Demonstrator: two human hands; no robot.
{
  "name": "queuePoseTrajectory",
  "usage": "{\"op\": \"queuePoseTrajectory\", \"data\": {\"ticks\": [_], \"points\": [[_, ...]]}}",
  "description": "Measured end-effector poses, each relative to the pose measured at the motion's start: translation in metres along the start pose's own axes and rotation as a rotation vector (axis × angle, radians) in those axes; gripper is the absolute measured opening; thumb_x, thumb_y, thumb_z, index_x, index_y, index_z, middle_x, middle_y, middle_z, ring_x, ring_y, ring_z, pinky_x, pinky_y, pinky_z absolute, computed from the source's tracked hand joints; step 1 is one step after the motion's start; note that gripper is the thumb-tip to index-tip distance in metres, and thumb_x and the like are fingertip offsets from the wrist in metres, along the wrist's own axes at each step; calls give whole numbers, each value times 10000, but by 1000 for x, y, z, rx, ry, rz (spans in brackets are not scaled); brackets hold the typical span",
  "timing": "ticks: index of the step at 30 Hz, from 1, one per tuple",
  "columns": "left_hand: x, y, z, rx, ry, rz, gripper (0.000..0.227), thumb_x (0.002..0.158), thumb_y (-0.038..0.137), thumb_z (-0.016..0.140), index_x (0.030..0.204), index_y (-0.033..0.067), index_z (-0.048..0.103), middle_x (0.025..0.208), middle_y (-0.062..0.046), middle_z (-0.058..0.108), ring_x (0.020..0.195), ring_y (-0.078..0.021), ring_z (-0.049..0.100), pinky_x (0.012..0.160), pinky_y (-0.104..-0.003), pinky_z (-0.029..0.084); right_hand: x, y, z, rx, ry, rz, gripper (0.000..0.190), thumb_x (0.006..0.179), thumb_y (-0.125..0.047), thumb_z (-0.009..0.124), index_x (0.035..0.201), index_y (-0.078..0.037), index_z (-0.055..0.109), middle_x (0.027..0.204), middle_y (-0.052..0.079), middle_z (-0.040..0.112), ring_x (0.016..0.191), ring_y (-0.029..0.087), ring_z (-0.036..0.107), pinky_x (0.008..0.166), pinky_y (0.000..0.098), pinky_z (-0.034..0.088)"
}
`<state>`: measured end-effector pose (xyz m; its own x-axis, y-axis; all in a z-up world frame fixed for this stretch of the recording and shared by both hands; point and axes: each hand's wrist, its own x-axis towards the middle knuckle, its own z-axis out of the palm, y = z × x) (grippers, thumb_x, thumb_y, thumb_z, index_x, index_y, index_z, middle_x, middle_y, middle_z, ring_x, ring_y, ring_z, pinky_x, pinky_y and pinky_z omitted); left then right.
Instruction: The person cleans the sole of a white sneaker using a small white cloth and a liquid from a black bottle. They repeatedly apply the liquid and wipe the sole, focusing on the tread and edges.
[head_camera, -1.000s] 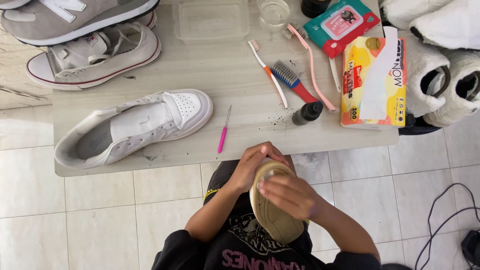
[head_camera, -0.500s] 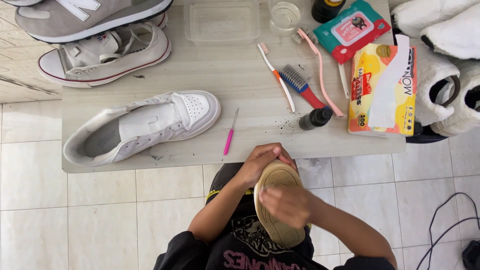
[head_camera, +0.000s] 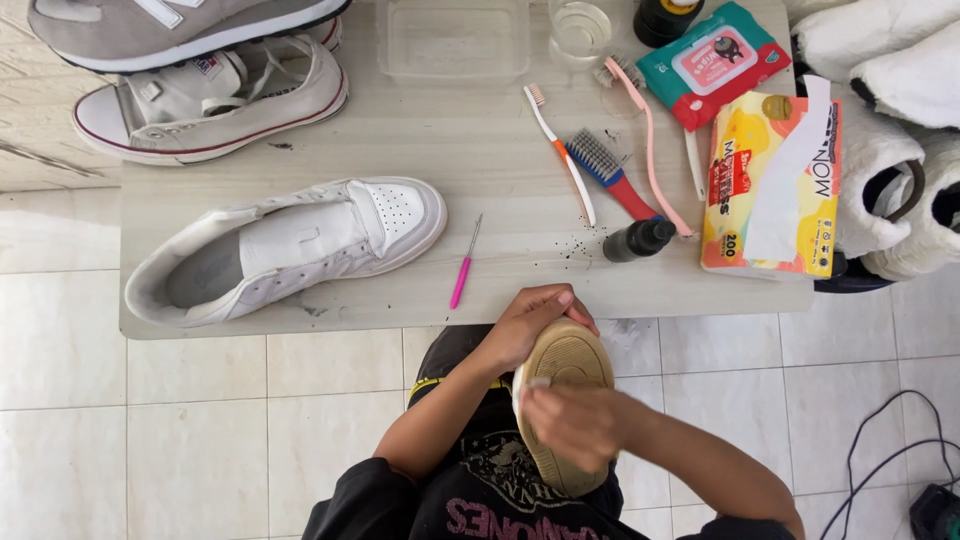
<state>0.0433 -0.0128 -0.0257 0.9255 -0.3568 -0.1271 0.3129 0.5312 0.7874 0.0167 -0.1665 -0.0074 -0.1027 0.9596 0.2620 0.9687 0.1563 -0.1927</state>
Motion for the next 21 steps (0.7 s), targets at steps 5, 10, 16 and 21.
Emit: {"op": "queuePoseTrajectory", "data": {"ticks": [5,10,16,21], "points": [[1,1,2,-1,-26,22,369,1036,266,469,812,41,658,836,-114,712,782,-185,676,734,-279,542,12,15,-33,-443,460,128,50,825,117,720,822,76,693,865,157,687,822,220,666,749,249,624],[1,3,-1,60,-8,-12,388,1025,308,466,793,61,655,857,-136,722,791,-221,684,739,-331,543,13,-2,-22,-296,411,-136,77,844,86,739,834,12,719,889,139,701,847,211,673,789,199,639],[3,1,0,23,-21,34,377,1033,262,459,801,40,657,832,-123,712,788,-201,677,739,-297,543,25,28,-57,-493,435,80,24,842,83,722,831,77,701,850,180,696,795,236,675,750,246,622],[1,7,1,53,16,-6,408,1012,327,479,779,48,665,843,-126,718,798,-213,679,739,-327,541,11,4,-16,8,48,-34,243,832,46,505,621,-74,523,669,55,501,635,197,497,750,283,522]]}}
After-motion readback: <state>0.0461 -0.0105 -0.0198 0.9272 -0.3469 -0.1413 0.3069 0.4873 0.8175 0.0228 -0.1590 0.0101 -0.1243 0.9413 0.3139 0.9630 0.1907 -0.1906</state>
